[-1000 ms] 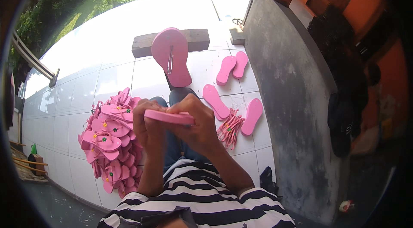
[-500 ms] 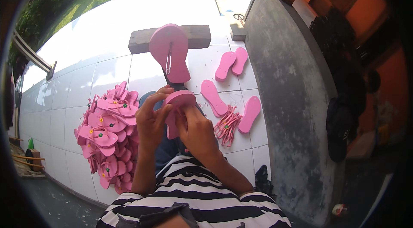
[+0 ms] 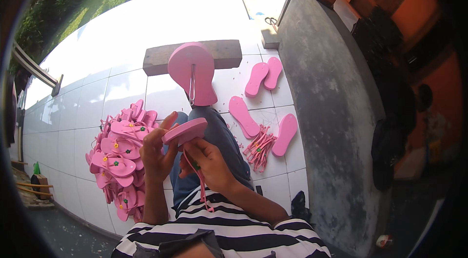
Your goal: The person assembles pink flip-flops by hand using a metal hook tool to pull straps through pre-cut holes in foam soles.
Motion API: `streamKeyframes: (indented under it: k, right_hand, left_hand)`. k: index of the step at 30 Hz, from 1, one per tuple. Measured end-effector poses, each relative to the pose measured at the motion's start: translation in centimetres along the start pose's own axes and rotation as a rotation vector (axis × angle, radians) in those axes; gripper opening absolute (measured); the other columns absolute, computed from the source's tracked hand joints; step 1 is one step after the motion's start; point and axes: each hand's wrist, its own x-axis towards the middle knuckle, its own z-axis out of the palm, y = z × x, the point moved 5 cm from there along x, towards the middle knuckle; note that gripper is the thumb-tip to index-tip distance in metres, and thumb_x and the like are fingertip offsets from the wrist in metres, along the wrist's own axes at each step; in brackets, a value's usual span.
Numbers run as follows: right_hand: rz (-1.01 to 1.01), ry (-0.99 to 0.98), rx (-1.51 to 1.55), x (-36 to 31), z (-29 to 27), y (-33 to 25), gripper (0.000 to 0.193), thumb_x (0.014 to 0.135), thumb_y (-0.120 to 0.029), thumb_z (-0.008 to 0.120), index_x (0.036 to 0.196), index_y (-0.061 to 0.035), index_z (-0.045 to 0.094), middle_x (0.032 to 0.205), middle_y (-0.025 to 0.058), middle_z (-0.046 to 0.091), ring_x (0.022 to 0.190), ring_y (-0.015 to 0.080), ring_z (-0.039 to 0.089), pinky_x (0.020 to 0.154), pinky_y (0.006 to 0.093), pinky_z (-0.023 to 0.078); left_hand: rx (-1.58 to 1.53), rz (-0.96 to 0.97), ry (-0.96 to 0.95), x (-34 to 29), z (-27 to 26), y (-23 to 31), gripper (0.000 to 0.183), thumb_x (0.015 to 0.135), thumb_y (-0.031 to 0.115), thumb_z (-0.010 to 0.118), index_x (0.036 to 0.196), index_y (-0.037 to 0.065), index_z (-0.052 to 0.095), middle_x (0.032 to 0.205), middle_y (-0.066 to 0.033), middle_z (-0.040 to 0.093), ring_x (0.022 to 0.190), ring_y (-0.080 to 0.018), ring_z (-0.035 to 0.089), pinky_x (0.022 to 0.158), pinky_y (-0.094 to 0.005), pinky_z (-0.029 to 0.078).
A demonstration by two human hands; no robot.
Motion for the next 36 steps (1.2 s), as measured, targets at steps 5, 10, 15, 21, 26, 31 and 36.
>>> streamKeyframes:
  k: [5,10,15,21,26,31,36]
  right_hand:
    - [0.265,-0.118,0.513,0.6,-0.1,1.9,0.051,0.099,-0.050,0.048,0.125,-0.0065,0.054,0.114,0.0145,0.065,0.112,0.0258,0.061,0.097,0.0491,0.048]
    - [-0.395,0.036,0.439,2.3,-4.3,-2.1,0.034,0.099,-0.033,0.055,0.124,-0.0087,0.055,0.119,0.0139,0.062,0.120,0.0260,0.055,0.102,0.0470,0.043]
    - [-0.837,0.025,-0.660,0.9,-4.1,-8.7,0.030,0.085,0.002,0.069,0.112,-0.0051,0.058,0.109,0.0121,0.065,0.105,0.0238,0.063,0.094,0.0386,0.049]
    - [-0.985,-0.053,-1.346,0.7,-0.8,-10.3,0.044,0.074,-0.005,0.076,0.115,-0.0061,0.060,0.109,0.0098,0.067,0.107,0.0295,0.063,0.096,0.0428,0.047]
    - [-1.077,0.056,-1.289,0.4,-1.3,-10.5,0.040,0.077,-0.008,0.074,0.113,-0.0067,0.056,0.107,0.0110,0.066,0.105,0.0312,0.062,0.096,0.0450,0.046]
    - [-1.119,0.062,-1.306,1.3,-0.6,-11.4,0.037,0.079,-0.008,0.073,0.111,-0.0069,0.054,0.107,0.0116,0.065,0.104,0.0312,0.061,0.095,0.0466,0.046]
    - [-1.091,0.095,-1.290,1.6,-0.1,-12.3,0.035,0.082,-0.009,0.072,0.112,-0.0064,0.054,0.106,0.0127,0.065,0.103,0.0304,0.062,0.096,0.0467,0.045]
  left_hand:
    - [-0.321,-0.028,0.192,-0.4,-1.6,-0.8,0.041,0.089,-0.004,0.062,0.115,0.007,0.032,0.123,-0.0293,0.059,0.115,-0.0314,0.060,0.095,-0.0387,0.049]
    - [-0.443,-0.144,0.128,-2.1,-1.1,-2.7,0.049,0.089,-0.003,0.060,0.120,0.009,0.025,0.119,-0.0288,0.059,0.111,-0.0279,0.059,0.098,-0.0416,0.044]
    - [0.368,0.014,0.027,0.6,-1.6,-2.7,0.036,0.075,-0.008,0.070,0.108,0.004,0.063,0.110,-0.0131,0.067,0.098,-0.0250,0.062,0.088,-0.0345,0.049]
    - [0.037,0.241,-0.040,3.0,1.4,0.0,0.030,0.074,0.000,0.076,0.102,0.003,0.064,0.105,-0.0164,0.067,0.083,-0.0239,0.067,0.070,-0.0307,0.055]
    - [0.044,0.238,-0.007,4.1,2.0,0.4,0.031,0.072,-0.006,0.072,0.101,0.004,0.067,0.097,-0.0126,0.068,0.084,-0.0242,0.068,0.072,-0.0322,0.056]
    - [0.040,0.218,0.083,5.1,1.9,-0.3,0.030,0.070,-0.006,0.074,0.098,0.004,0.068,0.096,-0.0126,0.067,0.084,-0.0235,0.068,0.073,-0.0324,0.056]
    - [0.018,0.210,0.079,6.4,1.9,-0.2,0.029,0.070,-0.004,0.076,0.098,0.002,0.068,0.097,-0.0127,0.067,0.084,-0.0205,0.068,0.070,-0.0294,0.057]
